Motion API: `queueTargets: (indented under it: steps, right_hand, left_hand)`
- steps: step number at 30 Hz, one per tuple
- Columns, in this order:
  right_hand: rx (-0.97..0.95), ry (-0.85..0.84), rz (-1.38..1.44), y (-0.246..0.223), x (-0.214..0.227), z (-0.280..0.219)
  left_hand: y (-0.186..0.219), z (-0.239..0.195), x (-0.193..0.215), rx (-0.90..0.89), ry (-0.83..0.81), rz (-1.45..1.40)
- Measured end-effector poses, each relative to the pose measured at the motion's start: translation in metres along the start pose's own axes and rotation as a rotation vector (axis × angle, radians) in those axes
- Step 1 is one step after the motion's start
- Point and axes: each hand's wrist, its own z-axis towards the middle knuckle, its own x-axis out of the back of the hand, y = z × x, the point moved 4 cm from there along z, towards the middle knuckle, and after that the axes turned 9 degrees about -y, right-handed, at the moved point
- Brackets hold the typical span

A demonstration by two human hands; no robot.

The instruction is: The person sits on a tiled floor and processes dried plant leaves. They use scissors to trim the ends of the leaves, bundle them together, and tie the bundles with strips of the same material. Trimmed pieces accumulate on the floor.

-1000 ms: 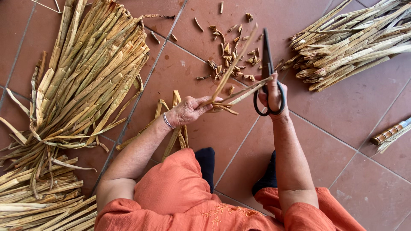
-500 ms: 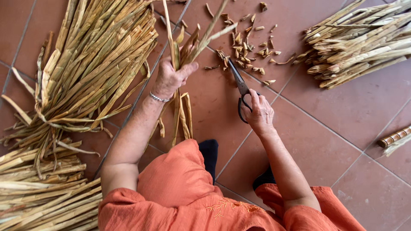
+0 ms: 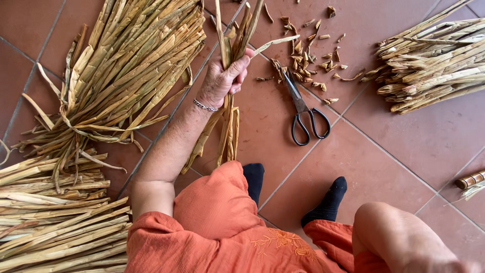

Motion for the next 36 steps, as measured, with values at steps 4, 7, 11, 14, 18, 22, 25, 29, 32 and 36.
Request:
queueTargets:
  steps: [4,7,11,14,18,22,25,29,32,36]
  right_hand:
    - [0.004,-0.001,-0.023,0.014,-0.008,-0.002]
    - [0.016,0.001,-0.036,0.01,-0.009,0.0]
    - [0.019,0.017,-0.047,0.0,-0.006,0.002]
    - [0.03,0.014,-0.056,-0.004,-0.004,0.007]
    - [0.04,0.007,-0.067,-0.004,-0.003,0.015]
    - [0.042,0.005,-0.073,-0.002,0.001,0.021]
    - [0.047,0.019,-0.077,-0.006,0.007,0.019]
    - [0.063,0.05,-0.076,-0.006,0.012,0.028]
    - [0.09,0.067,-0.068,0.019,0.009,0.068]
    - [0.264,-0.004,-0.018,0.06,-0.03,0.12]
  left_hand:
    - [-0.004,-0.003,0.001,0.055,0.011,-0.1]
    - [-0.003,-0.004,0.004,0.076,0.033,-0.048]
    - [-0.007,-0.005,0.005,0.093,0.024,-0.078]
    - [-0.01,-0.003,0.003,0.099,0.032,-0.079]
    - [-0.009,-0.004,0.002,0.112,0.034,-0.062]
    - [-0.004,-0.006,-0.001,0.094,0.027,-0.038]
    - [0.004,-0.006,-0.003,0.046,0.021,-0.027]
    - [0.032,0.004,-0.009,-0.144,-0.04,0.113]
    - [0.064,0.01,-0.024,-0.298,-0.101,0.111]
    - [0.091,0.014,-0.066,-0.329,-0.149,-0.024]
